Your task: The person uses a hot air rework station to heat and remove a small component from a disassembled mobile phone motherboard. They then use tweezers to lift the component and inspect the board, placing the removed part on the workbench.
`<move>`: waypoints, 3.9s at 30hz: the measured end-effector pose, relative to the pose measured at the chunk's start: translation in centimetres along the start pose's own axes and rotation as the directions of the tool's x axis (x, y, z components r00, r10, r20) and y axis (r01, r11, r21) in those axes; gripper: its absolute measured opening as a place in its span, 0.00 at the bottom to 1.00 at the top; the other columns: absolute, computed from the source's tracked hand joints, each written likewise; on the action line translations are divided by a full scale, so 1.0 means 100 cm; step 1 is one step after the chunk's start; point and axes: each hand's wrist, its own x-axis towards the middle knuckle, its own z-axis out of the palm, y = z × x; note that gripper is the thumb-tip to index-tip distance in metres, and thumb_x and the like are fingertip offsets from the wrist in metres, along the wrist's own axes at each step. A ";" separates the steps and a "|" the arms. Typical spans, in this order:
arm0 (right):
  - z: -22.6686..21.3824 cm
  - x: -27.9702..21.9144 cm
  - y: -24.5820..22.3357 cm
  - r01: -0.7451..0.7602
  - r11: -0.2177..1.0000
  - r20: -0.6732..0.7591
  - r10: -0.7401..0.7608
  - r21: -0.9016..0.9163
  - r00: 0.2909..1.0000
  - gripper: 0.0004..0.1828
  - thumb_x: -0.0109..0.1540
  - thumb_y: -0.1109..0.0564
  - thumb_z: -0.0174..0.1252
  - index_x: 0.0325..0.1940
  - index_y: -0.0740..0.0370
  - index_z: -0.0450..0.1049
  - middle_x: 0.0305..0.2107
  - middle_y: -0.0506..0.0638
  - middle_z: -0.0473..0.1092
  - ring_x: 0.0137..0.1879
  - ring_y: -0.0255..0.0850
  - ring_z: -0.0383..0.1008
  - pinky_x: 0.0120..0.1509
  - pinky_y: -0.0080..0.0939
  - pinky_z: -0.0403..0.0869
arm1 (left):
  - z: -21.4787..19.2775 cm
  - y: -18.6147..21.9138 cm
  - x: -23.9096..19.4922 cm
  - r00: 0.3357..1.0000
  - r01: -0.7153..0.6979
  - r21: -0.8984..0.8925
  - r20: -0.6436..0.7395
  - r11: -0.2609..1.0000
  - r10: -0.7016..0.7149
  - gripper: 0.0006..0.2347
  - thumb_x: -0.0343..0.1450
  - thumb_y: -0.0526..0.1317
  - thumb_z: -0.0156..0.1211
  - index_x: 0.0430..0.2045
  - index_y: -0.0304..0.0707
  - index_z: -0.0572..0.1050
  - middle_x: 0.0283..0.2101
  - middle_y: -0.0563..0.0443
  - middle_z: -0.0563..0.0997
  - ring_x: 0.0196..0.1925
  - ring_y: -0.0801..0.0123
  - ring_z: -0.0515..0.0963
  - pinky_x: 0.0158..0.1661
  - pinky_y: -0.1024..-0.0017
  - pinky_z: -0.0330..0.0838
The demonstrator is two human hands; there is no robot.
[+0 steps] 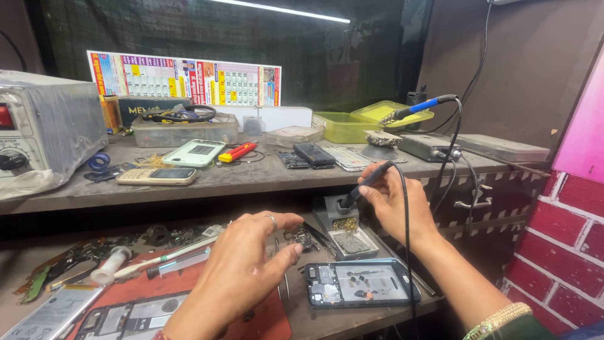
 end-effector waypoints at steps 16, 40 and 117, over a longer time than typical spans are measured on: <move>-0.007 0.012 -0.007 -0.021 0.997 0.182 0.035 -0.077 0.983 0.09 0.60 0.64 0.60 0.44 0.61 0.77 0.34 0.50 0.81 0.46 0.36 0.82 0.53 0.38 0.77 | -0.009 0.009 -0.003 0.993 0.101 0.027 0.057 0.995 -0.102 0.19 0.61 0.44 0.69 0.47 0.50 0.82 0.32 0.48 0.80 0.37 0.60 0.77 0.41 0.62 0.70; -0.008 -0.014 0.006 -0.151 0.986 0.208 0.162 -0.069 0.965 0.16 0.60 0.61 0.63 0.52 0.54 0.74 0.44 0.51 0.81 0.54 0.39 0.83 0.56 0.42 0.79 | -0.025 0.012 -0.021 0.995 0.066 0.048 0.071 0.997 -0.070 0.19 0.61 0.44 0.68 0.48 0.48 0.81 0.35 0.46 0.82 0.42 0.57 0.79 0.46 0.62 0.70; 0.137 -0.098 -0.105 0.424 0.888 0.302 -0.460 0.178 0.835 0.13 0.56 0.69 0.55 0.41 0.59 0.78 0.43 0.50 0.76 0.51 0.51 0.74 0.55 0.47 0.71 | -0.066 -0.082 -0.095 0.936 0.297 0.123 0.160 0.947 -0.314 0.16 0.61 0.41 0.68 0.44 0.48 0.82 0.42 0.48 0.83 0.49 0.57 0.79 0.50 0.61 0.71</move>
